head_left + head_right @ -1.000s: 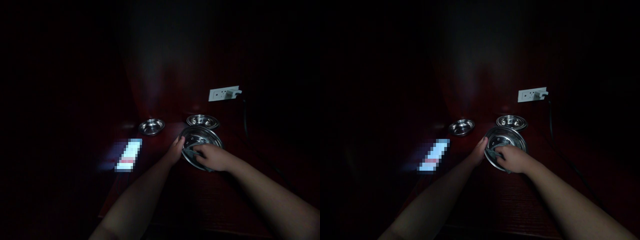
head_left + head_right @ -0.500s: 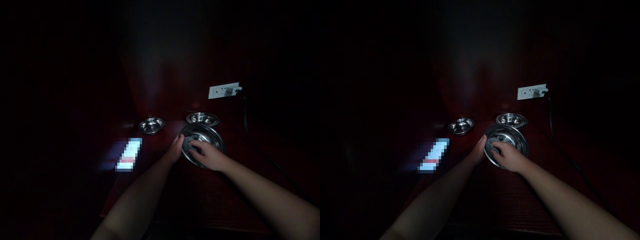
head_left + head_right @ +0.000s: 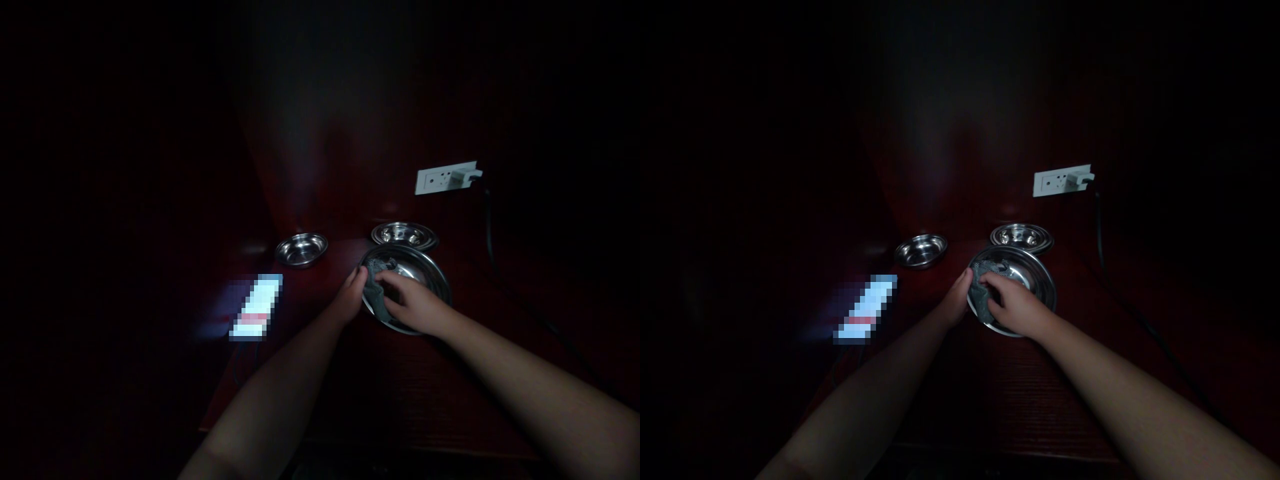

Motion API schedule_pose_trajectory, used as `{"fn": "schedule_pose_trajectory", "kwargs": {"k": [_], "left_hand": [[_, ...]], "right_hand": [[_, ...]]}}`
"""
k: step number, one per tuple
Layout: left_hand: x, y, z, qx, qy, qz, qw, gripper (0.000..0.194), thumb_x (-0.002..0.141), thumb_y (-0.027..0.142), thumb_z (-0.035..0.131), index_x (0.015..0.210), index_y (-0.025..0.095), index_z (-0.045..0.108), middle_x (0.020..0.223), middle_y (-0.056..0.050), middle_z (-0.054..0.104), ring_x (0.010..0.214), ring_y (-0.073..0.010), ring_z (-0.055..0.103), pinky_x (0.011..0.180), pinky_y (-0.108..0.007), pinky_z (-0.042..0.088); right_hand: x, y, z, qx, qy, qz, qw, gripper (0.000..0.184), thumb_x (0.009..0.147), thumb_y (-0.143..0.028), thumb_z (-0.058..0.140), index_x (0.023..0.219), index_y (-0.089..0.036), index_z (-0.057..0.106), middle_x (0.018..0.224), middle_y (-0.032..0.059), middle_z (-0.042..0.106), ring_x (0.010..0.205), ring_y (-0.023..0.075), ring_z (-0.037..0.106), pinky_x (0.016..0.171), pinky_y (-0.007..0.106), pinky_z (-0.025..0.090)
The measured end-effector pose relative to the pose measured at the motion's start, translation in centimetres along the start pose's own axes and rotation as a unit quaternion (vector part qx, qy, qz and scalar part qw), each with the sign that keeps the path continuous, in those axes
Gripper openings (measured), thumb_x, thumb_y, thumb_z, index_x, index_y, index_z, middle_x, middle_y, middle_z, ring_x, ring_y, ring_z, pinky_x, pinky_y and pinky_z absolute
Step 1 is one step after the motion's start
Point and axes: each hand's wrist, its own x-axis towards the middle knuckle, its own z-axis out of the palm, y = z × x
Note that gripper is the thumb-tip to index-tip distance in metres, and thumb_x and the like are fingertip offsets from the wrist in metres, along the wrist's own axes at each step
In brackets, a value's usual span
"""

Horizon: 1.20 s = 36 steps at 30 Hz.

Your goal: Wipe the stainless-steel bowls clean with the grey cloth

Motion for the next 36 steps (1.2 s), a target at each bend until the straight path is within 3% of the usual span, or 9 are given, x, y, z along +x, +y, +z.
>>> {"fn": "schedule_pose_trajectory", "kwargs": {"k": [3,7,14,18,26,36], "left_hand": [[0.07,-0.12,-0.12,0.028,-0.027,0.028,0.999,0.053,0.081,0.056,0.046,0.115,0.017,0.057,0.11,-0.008,0.065,0.113,-0.0244,0.053,0.101,-0.039,0.036],[-0.02,-0.07,-0.24,0.038,-0.019,0.022,0.999,0.054,0.081,0.057,0.045,0.116,0.018,0.057,0.114,-0.008,0.063,0.111,-0.0243,0.055,0.099,-0.039,0.038],[-0.06,0.04,-0.25,0.044,-0.03,0.033,0.998,0.055,0.082,0.058,0.043,0.117,0.017,0.057,0.119,-0.008,0.061,0.116,-0.0246,0.051,0.102,-0.039,0.035],[-0.25,0.21,-0.2,0.049,-0.035,0.028,0.998,0.057,0.082,0.059,0.042,0.116,0.016,0.057,0.116,-0.009,0.062,0.114,-0.0252,0.052,0.101,-0.039,0.036],[-0.04,-0.21,-0.38,0.049,-0.046,0.022,0.998,0.06,0.083,0.061,0.037,0.113,0.014,0.059,0.117,-0.009,0.062,0.112,-0.0253,0.054,0.099,-0.039,0.038],[0.4,-0.41,-0.6,0.015,-0.064,-0.002,0.998,0.061,0.081,0.063,0.037,0.114,0.016,0.06,0.114,-0.008,0.064,0.116,-0.0247,0.052,0.104,-0.04,0.032]], "right_hand": [[0.03,-0.25,-0.11,-0.027,-0.002,0.009,1.0,0.028,0.074,-0.016,0.05,0.101,-0.018,0.055,0.091,0.0051,0.063,0.082,0.018,0.057,0.076,0.033,0.044],[0.16,-0.74,-0.36,-0.069,-0.005,-0.005,0.998,0.013,0.079,-0.022,0.049,0.086,-0.018,0.059,0.084,0.0053,0.062,0.081,0.0187,0.056,0.077,0.034,0.043],[0.18,-0.67,-0.41,-0.083,-0.043,-0.017,0.995,0.015,0.084,-0.023,0.045,0.076,-0.019,0.058,0.076,0.0035,0.06,0.079,0.018,0.055,0.076,0.034,0.042],[0.07,-0.53,-0.09,-0.051,-0.039,-0.053,0.996,0.011,0.082,-0.017,0.045,0.08,-0.019,0.055,0.079,0.0037,0.059,0.078,0.0168,0.054,0.073,0.032,0.043],[0.01,-0.9,-0.29,0.003,-0.02,-0.088,0.996,0.016,0.079,-0.015,0.048,0.092,-0.019,0.056,0.093,0.0056,0.059,0.09,0.0182,0.055,0.082,0.035,0.045],[-0.17,-0.06,0.16,-0.05,0.005,-0.047,0.998,0.039,0.084,-0.028,0.048,0.123,-0.021,0.051,0.13,0.0099,0.05,0.12,0.0242,0.047,0.102,0.046,0.036]]}}
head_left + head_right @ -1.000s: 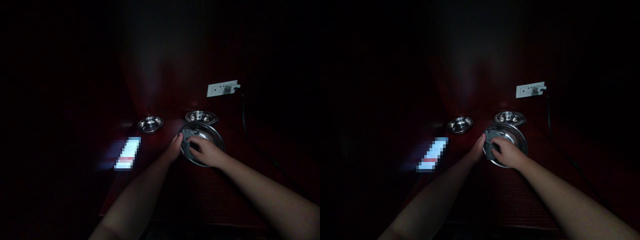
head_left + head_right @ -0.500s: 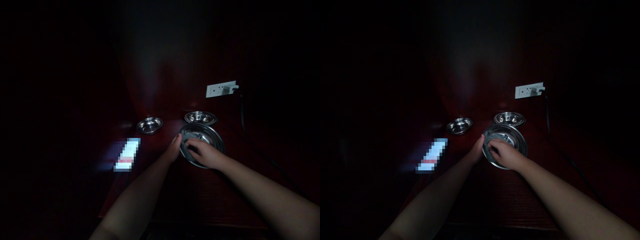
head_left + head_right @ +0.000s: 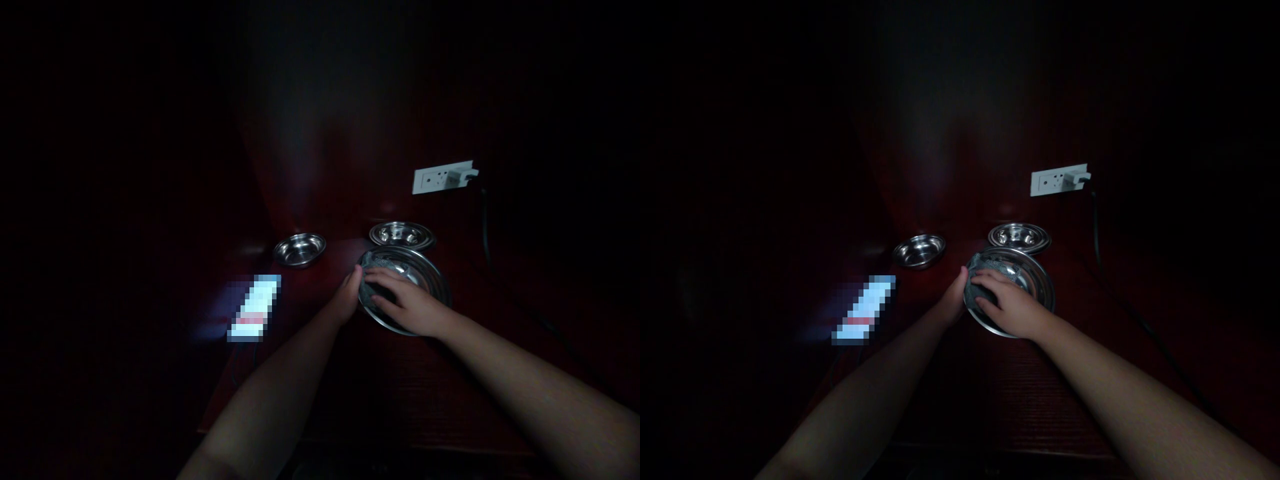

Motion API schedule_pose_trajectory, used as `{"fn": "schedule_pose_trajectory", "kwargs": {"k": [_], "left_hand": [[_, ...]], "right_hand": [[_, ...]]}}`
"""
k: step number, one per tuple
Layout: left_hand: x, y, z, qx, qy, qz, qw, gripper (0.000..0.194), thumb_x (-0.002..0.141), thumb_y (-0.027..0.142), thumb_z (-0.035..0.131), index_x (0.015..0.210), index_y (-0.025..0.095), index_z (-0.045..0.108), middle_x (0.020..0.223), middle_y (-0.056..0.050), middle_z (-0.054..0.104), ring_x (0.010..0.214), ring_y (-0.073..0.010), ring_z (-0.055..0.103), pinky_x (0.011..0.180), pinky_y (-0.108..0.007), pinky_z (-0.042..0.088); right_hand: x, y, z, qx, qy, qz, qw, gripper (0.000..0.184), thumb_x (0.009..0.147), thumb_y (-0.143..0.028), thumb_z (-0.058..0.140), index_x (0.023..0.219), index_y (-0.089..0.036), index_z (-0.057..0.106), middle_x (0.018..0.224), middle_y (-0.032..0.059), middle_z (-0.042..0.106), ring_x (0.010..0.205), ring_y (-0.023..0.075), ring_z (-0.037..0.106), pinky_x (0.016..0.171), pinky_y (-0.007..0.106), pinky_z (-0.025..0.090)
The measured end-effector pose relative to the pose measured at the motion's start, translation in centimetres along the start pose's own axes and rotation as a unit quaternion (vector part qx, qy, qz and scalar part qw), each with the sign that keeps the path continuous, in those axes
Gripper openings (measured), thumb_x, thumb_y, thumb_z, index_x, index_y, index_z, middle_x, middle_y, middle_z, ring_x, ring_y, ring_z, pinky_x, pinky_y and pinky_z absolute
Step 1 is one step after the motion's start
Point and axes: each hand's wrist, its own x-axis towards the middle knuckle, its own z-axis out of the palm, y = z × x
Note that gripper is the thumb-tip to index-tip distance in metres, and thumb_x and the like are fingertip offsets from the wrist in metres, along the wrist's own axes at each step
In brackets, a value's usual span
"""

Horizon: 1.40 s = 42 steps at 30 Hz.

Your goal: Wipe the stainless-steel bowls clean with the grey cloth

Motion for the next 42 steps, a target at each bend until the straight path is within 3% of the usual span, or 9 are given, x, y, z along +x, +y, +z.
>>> {"fn": "schedule_pose_trajectory", "kwargs": {"k": [5,9,16,21,27,31,34,36,42], "left_hand": [[0.0,0.1,0.1,-0.017,-0.008,0.009,1.0,0.062,0.081,0.062,0.038,0.121,0.017,0.056,0.12,-0.009,0.061,0.116,-0.0256,0.052,0.104,-0.041,0.034],[-0.4,0.3,0.2,-0.01,-0.01,-0.002,1.0,0.058,0.082,0.058,0.041,0.122,0.018,0.054,0.123,-0.009,0.059,0.115,-0.0259,0.053,0.101,-0.041,0.037],[-1.1,1.2,0.9,0.015,0.015,0.027,0.999,0.051,0.081,0.051,0.05,0.119,0.018,0.056,0.117,-0.009,0.062,0.111,-0.0259,0.055,0.098,-0.04,0.038],[-1.0,1.3,1.0,0.013,0.012,0.039,0.999,0.05,0.082,0.049,0.05,0.12,0.018,0.054,0.116,-0.009,0.063,0.108,-0.0249,0.056,0.097,-0.039,0.039],[-0.9,1.2,0.8,0.024,0.008,0.061,0.998,0.048,0.083,0.049,0.049,0.119,0.017,0.055,0.117,-0.008,0.062,0.109,-0.0237,0.056,0.098,-0.038,0.037],[-1.0,1.3,0.9,0.052,0.017,0.062,0.997,0.049,0.084,0.049,0.045,0.121,0.017,0.054,0.118,-0.009,0.061,0.11,-0.0242,0.055,0.098,-0.038,0.037],[-1.0,1.3,0.8,0.062,0.013,0.07,0.995,0.049,0.084,0.05,0.045,0.118,0.017,0.056,0.12,-0.008,0.06,0.114,-0.0245,0.052,0.1,-0.038,0.035],[-0.9,1.0,0.6,0.057,0.012,0.072,0.996,0.049,0.084,0.051,0.045,0.118,0.017,0.057,0.121,-0.008,0.06,0.118,-0.0247,0.05,0.102,-0.038,0.034],[-0.5,0.4,0.4,0.027,0.018,0.044,0.998,0.053,0.082,0.054,0.046,0.121,0.019,0.054,0.117,-0.008,0.062,0.117,-0.0251,0.05,0.102,-0.04,0.035]], "right_hand": [[-0.2,0.6,0.5,-0.071,-0.016,0.056,0.996,0.051,0.087,-0.037,0.044,0.135,-0.021,0.042,0.141,0.0105,0.039,0.131,0.0271,0.035,0.107,0.049,0.028],[-0.1,0.4,0.1,-0.138,-0.026,0.088,0.986,0.048,0.087,-0.038,0.043,0.133,-0.024,0.046,0.141,0.0105,0.04,0.13,0.0313,0.034,0.104,0.053,0.029],[0.3,0.1,-0.7,-0.261,0.009,0.122,0.958,0.043,0.084,-0.042,0.046,0.123,-0.026,0.055,0.121,0.0123,0.051,0.108,0.03,0.048,0.089,0.046,0.04],[0.6,0.3,-0.8,-0.338,0.033,0.144,0.93,0.043,0.08,-0.045,0.05,0.117,-0.025,0.06,0.109,0.0137,0.053,0.1,0.0307,0.047,0.08,0.043,0.038],[0.9,0.9,-1.7,-0.394,0.041,0.178,0.901,0.039,0.078,-0.047,0.051,0.095,-0.017,0.068,0.094,0.0162,0.056,0.091,0.032,0.047,0.073,0.043,0.036],[0.9,0.9,-2.1,-0.339,0.045,0.131,0.931,0.026,0.08,-0.036,0.052,0.087,-0.014,0.065,0.087,0.0129,0.059,0.087,0.0266,0.051,0.076,0.04,0.039],[0.9,1.0,-2.1,-0.242,-0.017,0.017,0.97,0.021,0.083,-0.028,0.05,0.093,-0.017,0.064,0.089,0.0085,0.059,0.087,0.0214,0.052,0.08,0.035,0.041],[0.9,1.2,-1.9,-0.205,-0.055,-0.039,0.976,0.024,0.083,-0.026,0.049,0.102,-0.02,0.064,0.094,0.0075,0.059,0.091,0.021,0.052,0.082,0.035,0.042],[0.6,1.8,-1.4,-0.233,-0.049,-0.016,0.971,0.036,0.084,-0.03,0.049,0.117,-0.024,0.06,0.113,0.0108,0.055,0.105,0.0264,0.049,0.088,0.042,0.042]]}}
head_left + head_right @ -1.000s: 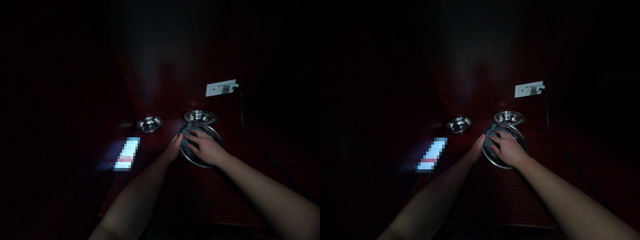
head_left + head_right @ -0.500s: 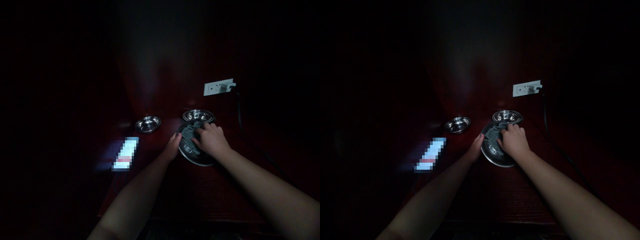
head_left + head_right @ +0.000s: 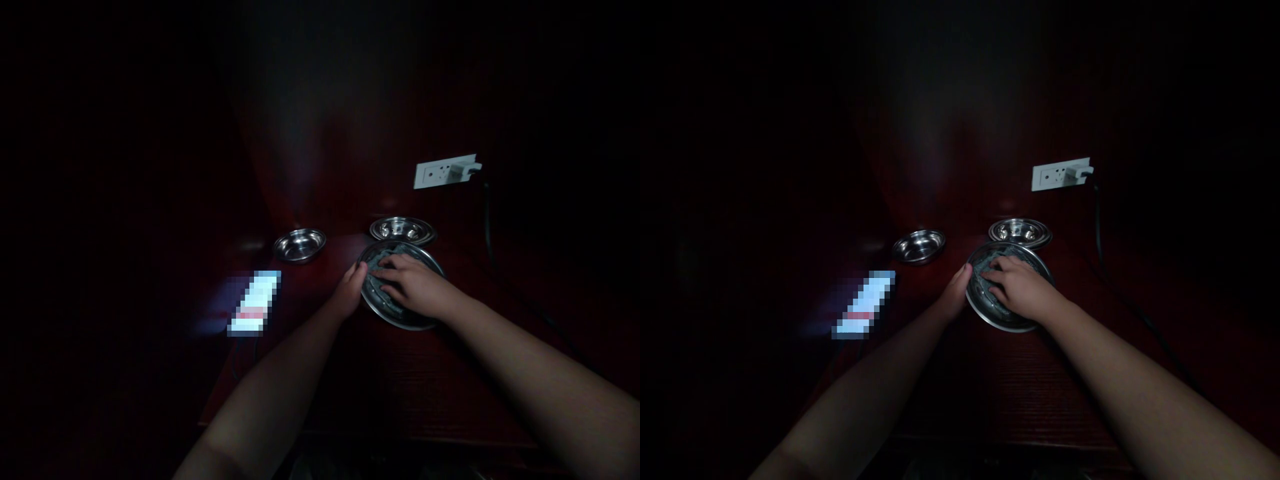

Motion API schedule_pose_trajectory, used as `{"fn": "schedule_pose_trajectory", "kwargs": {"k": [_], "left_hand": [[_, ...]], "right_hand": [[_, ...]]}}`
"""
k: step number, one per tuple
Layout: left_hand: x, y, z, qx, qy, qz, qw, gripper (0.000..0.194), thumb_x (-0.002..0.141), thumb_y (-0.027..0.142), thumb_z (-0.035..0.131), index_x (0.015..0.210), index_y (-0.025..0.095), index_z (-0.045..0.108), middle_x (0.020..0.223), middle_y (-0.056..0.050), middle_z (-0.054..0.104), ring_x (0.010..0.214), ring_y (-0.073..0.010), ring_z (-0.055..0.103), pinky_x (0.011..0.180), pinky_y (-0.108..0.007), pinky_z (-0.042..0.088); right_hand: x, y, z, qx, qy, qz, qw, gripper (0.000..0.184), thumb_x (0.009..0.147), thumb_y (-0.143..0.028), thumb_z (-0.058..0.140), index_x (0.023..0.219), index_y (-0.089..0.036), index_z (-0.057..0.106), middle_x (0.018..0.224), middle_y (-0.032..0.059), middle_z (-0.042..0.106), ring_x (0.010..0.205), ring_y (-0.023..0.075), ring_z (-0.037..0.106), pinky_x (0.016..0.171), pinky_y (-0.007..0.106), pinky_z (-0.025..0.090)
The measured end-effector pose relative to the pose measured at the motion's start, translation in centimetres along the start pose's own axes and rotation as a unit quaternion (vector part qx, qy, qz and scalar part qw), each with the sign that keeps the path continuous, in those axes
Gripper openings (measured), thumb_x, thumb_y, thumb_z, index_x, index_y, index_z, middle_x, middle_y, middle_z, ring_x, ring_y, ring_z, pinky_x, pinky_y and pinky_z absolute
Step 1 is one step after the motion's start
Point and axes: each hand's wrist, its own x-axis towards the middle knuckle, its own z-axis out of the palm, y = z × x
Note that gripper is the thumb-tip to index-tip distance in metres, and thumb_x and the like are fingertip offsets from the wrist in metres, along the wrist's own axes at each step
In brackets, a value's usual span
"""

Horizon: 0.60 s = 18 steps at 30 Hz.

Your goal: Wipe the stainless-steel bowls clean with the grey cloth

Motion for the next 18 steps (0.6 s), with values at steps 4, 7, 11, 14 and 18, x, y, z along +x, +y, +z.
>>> {"fn": "schedule_pose_trajectory", "kwargs": {"k": [4,7,11,14,18], "left_hand": [[0.0,0.2,0.1,-0.007,0.005,0.001,1.0,0.053,0.082,0.053,0.047,0.121,0.019,0.054,0.117,-0.008,0.063,0.116,-0.0241,0.052,0.103,-0.039,0.033],[0.1,0.3,0.2,-0.022,0.007,-0.004,1.0,0.051,0.082,0.052,0.048,0.12,0.019,0.054,0.115,-0.008,0.064,0.112,-0.0235,0.055,0.103,-0.039,0.034],[0.1,0.3,0.2,-0.027,0.01,-0.013,1.0,0.047,0.081,0.049,0.051,0.118,0.02,0.055,0.112,-0.007,0.065,0.109,-0.0235,0.057,0.101,-0.04,0.035],[0.0,0.4,0.3,-0.021,0.004,0.001,1.0,0.045,0.082,0.045,0.052,0.119,0.019,0.055,0.114,-0.007,0.064,0.111,-0.0236,0.055,0.102,-0.039,0.034],[0.0,0.4,0.3,-0.005,0.003,0.021,1.0,0.042,0.084,0.041,0.05,0.119,0.019,0.055,0.118,-0.007,0.062,0.118,-0.0238,0.05,0.104,-0.039,0.031]], "right_hand": [[-0.1,-0.4,-0.2,-0.04,-0.015,0.07,0.997,0.043,0.084,-0.037,0.047,0.123,-0.022,0.056,0.117,0.0135,0.052,0.106,0.0291,0.048,0.088,0.045,0.041],[0.0,-0.7,-0.4,-0.057,-0.03,0.114,0.991,0.046,0.084,-0.04,0.046,0.125,-0.021,0.054,0.114,0.0137,0.054,0.102,0.0281,0.051,0.087,0.043,0.042],[0.1,-0.7,-0.6,-0.079,-0.04,0.173,0.981,0.044,0.082,-0.04,0.049,0.12,-0.02,0.057,0.109,0.0131,0.056,0.099,0.0281,0.054,0.083,0.04,0.044],[0.2,-0.6,-0.8,-0.097,-0.054,0.224,0.968,0.037,0.081,-0.035,0.048,0.114,-0.02,0.059,0.109,0.0133,0.057,0.093,0.0272,0.057,0.074,0.037,0.046],[0.2,-0.6,-1.2,-0.111,-0.098,0.256,0.955,0.032,0.081,-0.03,0.047,0.107,-0.019,0.061,0.105,0.0137,0.06,0.086,0.027,0.061,0.064,0.035,0.045]]}}
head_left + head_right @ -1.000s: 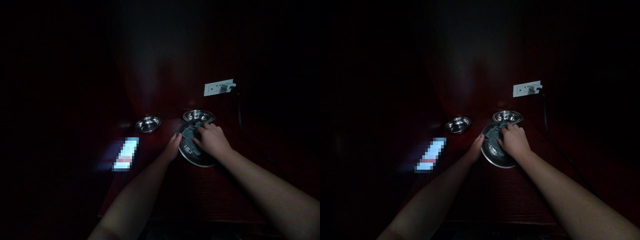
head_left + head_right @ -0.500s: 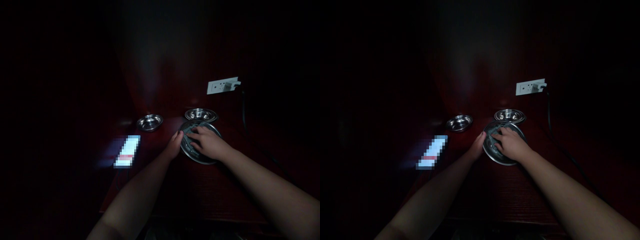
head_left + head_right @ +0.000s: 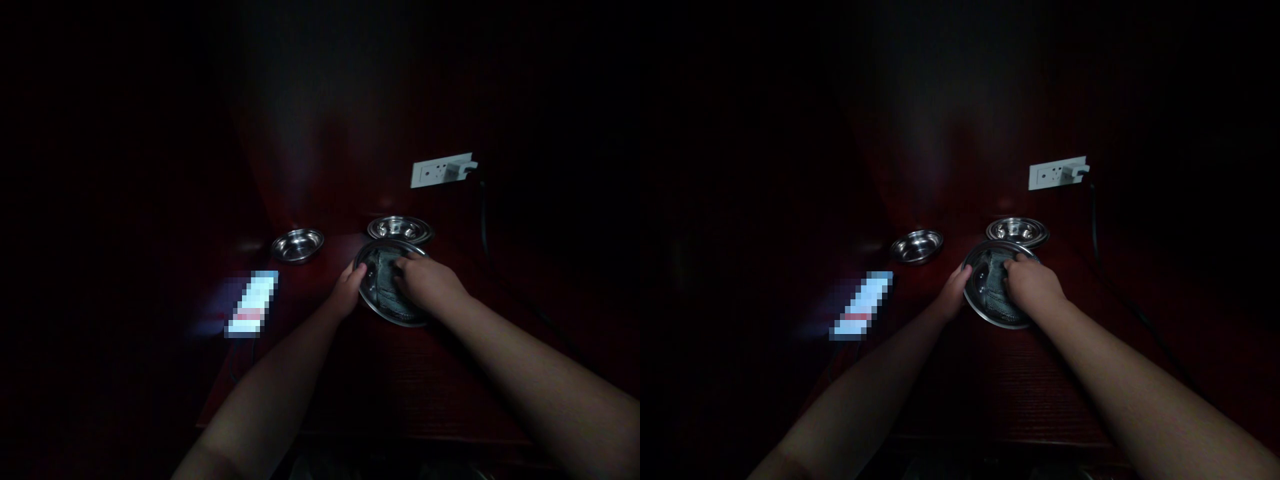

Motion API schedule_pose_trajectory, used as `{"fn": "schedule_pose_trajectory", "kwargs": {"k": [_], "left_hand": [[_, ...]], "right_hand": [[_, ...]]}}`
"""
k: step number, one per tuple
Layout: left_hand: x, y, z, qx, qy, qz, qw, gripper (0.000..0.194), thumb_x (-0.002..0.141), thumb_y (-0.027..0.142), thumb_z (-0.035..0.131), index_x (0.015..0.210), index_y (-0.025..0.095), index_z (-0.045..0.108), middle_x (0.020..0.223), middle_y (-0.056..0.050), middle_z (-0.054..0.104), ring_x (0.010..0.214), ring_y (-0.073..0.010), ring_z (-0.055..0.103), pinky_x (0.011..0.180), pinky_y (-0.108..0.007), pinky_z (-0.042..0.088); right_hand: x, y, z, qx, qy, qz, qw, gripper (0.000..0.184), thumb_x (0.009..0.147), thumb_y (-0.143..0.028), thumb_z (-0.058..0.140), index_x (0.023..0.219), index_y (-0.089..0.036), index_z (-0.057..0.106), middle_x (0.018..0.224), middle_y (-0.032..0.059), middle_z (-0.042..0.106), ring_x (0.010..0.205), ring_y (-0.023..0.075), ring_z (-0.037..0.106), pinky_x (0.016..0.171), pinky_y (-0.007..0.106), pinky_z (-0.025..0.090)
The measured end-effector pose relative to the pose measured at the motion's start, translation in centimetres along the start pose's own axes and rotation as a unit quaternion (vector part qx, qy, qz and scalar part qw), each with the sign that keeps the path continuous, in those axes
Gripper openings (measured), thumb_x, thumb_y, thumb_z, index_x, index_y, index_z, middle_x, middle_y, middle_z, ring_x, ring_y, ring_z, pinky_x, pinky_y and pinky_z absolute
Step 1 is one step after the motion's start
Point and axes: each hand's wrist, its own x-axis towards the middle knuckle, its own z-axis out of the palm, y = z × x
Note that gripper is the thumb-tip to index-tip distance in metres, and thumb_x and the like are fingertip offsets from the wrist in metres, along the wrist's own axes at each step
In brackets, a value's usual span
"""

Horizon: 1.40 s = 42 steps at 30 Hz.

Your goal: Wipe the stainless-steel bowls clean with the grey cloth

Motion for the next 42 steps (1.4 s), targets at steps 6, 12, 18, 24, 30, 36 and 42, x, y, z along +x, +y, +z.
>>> {"fn": "schedule_pose_trajectory", "kwargs": {"k": [6,12,18,24,30,36,42], "left_hand": [[-0.2,0.3,0.2,0.016,-0.003,0.009,1.0,0.044,0.085,0.043,0.048,0.123,0.02,0.052,0.121,-0.007,0.06,0.121,-0.0231,0.047,0.106,-0.038,0.03],[-0.2,0.6,0.4,0.019,0.015,-0.002,1.0,0.046,0.084,0.046,0.047,0.122,0.021,0.053,0.12,-0.006,0.061,0.12,-0.0236,0.048,0.105,-0.038,0.031],[-0.2,0.5,0.4,0.016,0.025,-0.007,1.0,0.047,0.084,0.048,0.047,0.121,0.022,0.054,0.121,-0.005,0.061,0.122,-0.0232,0.047,0.106,-0.037,0.03],[-0.1,0.4,0.2,0.022,0.028,-0.006,0.999,0.047,0.082,0.05,0.049,0.117,0.019,0.057,0.115,-0.007,0.064,0.118,-0.0246,0.05,0.102,-0.038,0.033],[0.1,0.3,0.2,0.018,0.022,0.006,1.0,0.048,0.082,0.051,0.048,0.116,0.017,0.056,0.112,-0.007,0.064,0.106,-0.0227,0.057,0.096,-0.036,0.038],[0.2,-0.2,-0.1,0.023,0.02,-0.013,0.999,0.052,0.08,0.055,0.048,0.117,0.019,0.055,0.095,-0.005,0.068,0.093,-0.0217,0.061,0.089,-0.036,0.042],[0.2,-0.5,-0.3,0.02,0.01,-0.035,0.999,0.055,0.079,0.057,0.048,0.117,0.019,0.054,0.096,-0.006,0.067,0.092,-0.0223,0.062,0.089,-0.038,0.043]], "right_hand": [[-0.1,0.1,-0.1,-0.003,-0.046,-0.015,0.999,0.029,0.078,-0.031,0.046,0.098,-0.019,0.064,0.094,0.0131,0.066,0.081,0.0283,0.063,0.061,0.036,0.044],[-0.6,-0.1,0.0,0.006,-0.079,-0.067,0.995,0.031,0.076,-0.03,0.046,0.097,-0.016,0.062,0.087,0.0149,0.068,0.076,0.0269,0.065,0.061,0.035,0.044],[-1.2,-0.4,0.1,0.035,-0.08,-0.127,0.988,0.026,0.076,-0.031,0.046,0.092,-0.016,0.06,0.087,0.0132,0.067,0.077,0.025,0.064,0.065,0.033,0.044],[-1.3,-0.6,-0.2,0.123,-0.094,-0.169,0.973,0.018,0.077,-0.031,0.048,0.085,-0.019,0.058,0.08,0.0076,0.065,0.07,0.0192,0.06,0.063,0.03,0.042],[-1.2,-0.9,0.0,0.274,-0.099,-0.245,0.925,0.01,0.08,-0.019,0.042,0.076,-0.02,0.051,0.071,0.0015,0.059,0.063,0.0138,0.053,0.06,0.027,0.04],[-1.2,-1.2,0.3,0.38,-0.065,-0.253,0.887,0.008,0.079,-0.018,0.043,0.083,-0.019,0.049,0.08,0.0027,0.059,0.073,0.015,0.054,0.068,0.029,0.044],[-1.2,-1.6,0.3,0.366,0.017,-0.256,0.895,0.022,0.078,-0.021,0.047,0.1,-0.017,0.051,0.096,0.0082,0.06,0.089,0.0194,0.057,0.082,0.036,0.046]]}}
